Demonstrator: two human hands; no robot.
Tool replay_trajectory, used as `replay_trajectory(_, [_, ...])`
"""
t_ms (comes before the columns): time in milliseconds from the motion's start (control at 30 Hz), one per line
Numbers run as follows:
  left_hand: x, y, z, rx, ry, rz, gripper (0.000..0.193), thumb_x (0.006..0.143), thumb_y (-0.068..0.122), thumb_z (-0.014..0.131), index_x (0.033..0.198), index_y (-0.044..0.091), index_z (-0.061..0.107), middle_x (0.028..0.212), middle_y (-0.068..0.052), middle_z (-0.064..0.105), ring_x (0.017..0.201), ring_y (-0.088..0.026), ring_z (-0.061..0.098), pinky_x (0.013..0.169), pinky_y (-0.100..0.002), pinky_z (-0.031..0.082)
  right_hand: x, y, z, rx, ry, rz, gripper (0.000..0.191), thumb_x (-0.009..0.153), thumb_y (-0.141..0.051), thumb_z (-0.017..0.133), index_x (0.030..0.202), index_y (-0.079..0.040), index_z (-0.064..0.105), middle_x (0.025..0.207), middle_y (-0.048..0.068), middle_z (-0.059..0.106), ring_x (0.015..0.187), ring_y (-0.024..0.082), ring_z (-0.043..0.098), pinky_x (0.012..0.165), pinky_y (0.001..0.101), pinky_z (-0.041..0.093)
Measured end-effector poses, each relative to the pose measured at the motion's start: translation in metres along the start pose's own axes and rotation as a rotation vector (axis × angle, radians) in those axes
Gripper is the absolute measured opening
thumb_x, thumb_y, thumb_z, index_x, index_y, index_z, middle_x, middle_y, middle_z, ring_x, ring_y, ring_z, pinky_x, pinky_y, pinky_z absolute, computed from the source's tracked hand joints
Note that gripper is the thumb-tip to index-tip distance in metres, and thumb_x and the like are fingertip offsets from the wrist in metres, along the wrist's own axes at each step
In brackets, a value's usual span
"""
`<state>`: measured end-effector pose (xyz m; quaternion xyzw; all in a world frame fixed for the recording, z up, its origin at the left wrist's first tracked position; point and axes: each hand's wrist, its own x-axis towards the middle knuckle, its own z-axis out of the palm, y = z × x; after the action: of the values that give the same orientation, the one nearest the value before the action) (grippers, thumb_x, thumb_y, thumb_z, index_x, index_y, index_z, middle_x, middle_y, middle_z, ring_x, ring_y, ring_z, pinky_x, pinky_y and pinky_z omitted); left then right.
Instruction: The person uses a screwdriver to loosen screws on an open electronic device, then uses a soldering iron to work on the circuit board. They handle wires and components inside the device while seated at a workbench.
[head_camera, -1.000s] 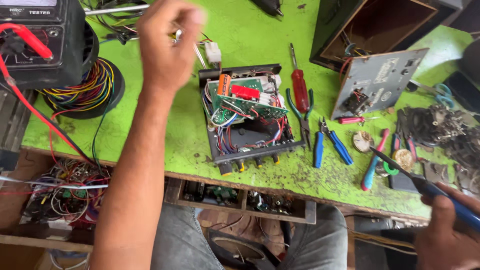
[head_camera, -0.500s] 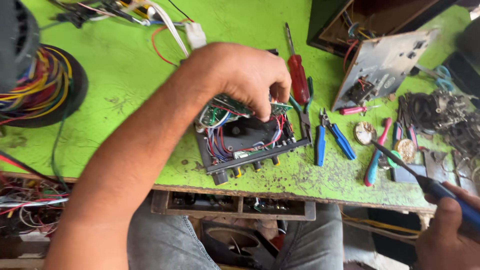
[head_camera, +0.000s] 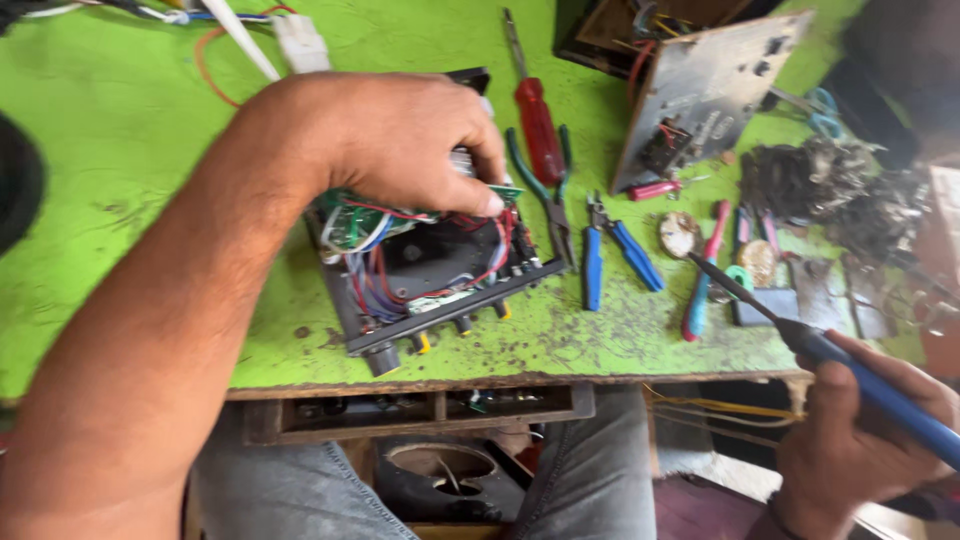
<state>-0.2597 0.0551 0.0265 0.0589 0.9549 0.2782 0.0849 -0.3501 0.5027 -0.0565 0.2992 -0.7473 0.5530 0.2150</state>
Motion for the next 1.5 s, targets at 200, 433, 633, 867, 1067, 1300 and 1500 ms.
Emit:
replay_trajectory(200, [0.01, 0.017, 0.003, 0.04, -0.069, -0.194, 0.05, 0.079, 0.051, 0.079, 0.114, 0.015, 0.079, 0.108, -0.01, 0.076, 0.096, -0.028, 0.072, 0.086, -0.042, 0.056, 0.015, -0.003, 0.012, -0.043, -0.022, -0.023, 0.024, 0.109, -0.007, 0.074, 0.119, 0.003, 0.054, 0.115, 0.017, 0.07, 0.11, 0.021, 0.073, 0.103, 0.0311, 0.061])
replay_trajectory(433, [0.003, 0.024, -0.008, -0.022, -0.067, -0.22, 0.049, 0.075, 0.049, 0.081, 0.113, 0.017, 0.081, 0.102, -0.008, 0.08, 0.088, -0.025, 0.076, 0.082, -0.039, 0.058, 0.019, 0.011, 0.018, 0.008, -0.036, -0.003, 0.023, 0.115, -0.006, 0.074, 0.122, 0.003, 0.054, 0.118, 0.017, 0.071, 0.108, 0.019, 0.073, 0.1, 0.0294, 0.061])
replay_trajectory(633, [0.003, 0.017, -0.009, -0.083, -0.037, -0.16, 0.045, 0.074, 0.046, 0.086, 0.106, 0.015, 0.082, 0.094, -0.007, 0.081, 0.082, -0.023, 0.077, 0.077, -0.039, 0.058, 0.021, 0.023, 0.017, 0.021, -0.026, 0.005, 0.023, 0.115, -0.004, 0.074, 0.124, 0.003, 0.054, 0.117, 0.017, 0.071, 0.106, 0.018, 0.073, 0.098, 0.0274, 0.06])
replay_trajectory(867, [0.005, 0.006, -0.005, -0.11, 0.016, -0.078, 0.057, 0.071, 0.047, 0.086, 0.112, 0.009, 0.075, 0.093, -0.008, 0.08, 0.083, -0.023, 0.075, 0.075, -0.039, 0.057, 0.02, 0.028, 0.017, -0.01, -0.049, -0.013, 0.021, 0.117, -0.003, 0.073, 0.123, 0.004, 0.055, 0.118, 0.017, 0.071, 0.109, 0.019, 0.073, 0.1, 0.0284, 0.06])
replay_trajectory(1067, [0.005, 0.004, -0.004, -0.072, 0.045, -0.081, 0.058, 0.07, 0.049, 0.087, 0.111, 0.01, 0.076, 0.098, -0.01, 0.078, 0.088, -0.025, 0.074, 0.078, -0.04, 0.057, 0.021, 0.026, 0.019, 0.027, -0.057, -0.009, 0.02, 0.114, -0.002, 0.072, 0.124, 0.003, 0.055, 0.119, 0.018, 0.071, 0.11, 0.02, 0.074, 0.102, 0.0301, 0.062])
replay_trajectory(1300, [0.002, 0.001, -0.004, -0.06, 0.056, -0.037, 0.058, 0.071, 0.048, 0.087, 0.11, 0.008, 0.075, 0.103, -0.011, 0.077, 0.093, -0.026, 0.074, 0.082, -0.039, 0.057, 0.023, 0.017, 0.023, 0.019, -0.04, -0.012, 0.022, 0.112, -0.006, 0.074, 0.121, 0.002, 0.055, 0.116, 0.017, 0.071, 0.11, 0.02, 0.073, 0.101, 0.0306, 0.063])
replay_trajectory(1500, [-0.011, -0.008, -0.006, -0.095, 0.068, 0.015, 0.058, 0.071, 0.043, 0.085, 0.117, 0.01, 0.072, 0.106, -0.01, 0.076, 0.095, -0.026, 0.073, 0.082, -0.038, 0.055, 0.019, -0.009, 0.037, -0.069, -0.022, 0.052, 0.023, 0.111, -0.007, 0.074, 0.121, 0.005, 0.057, 0.114, 0.018, 0.071, 0.104, 0.021, 0.072, 0.094, 0.0284, 0.059])
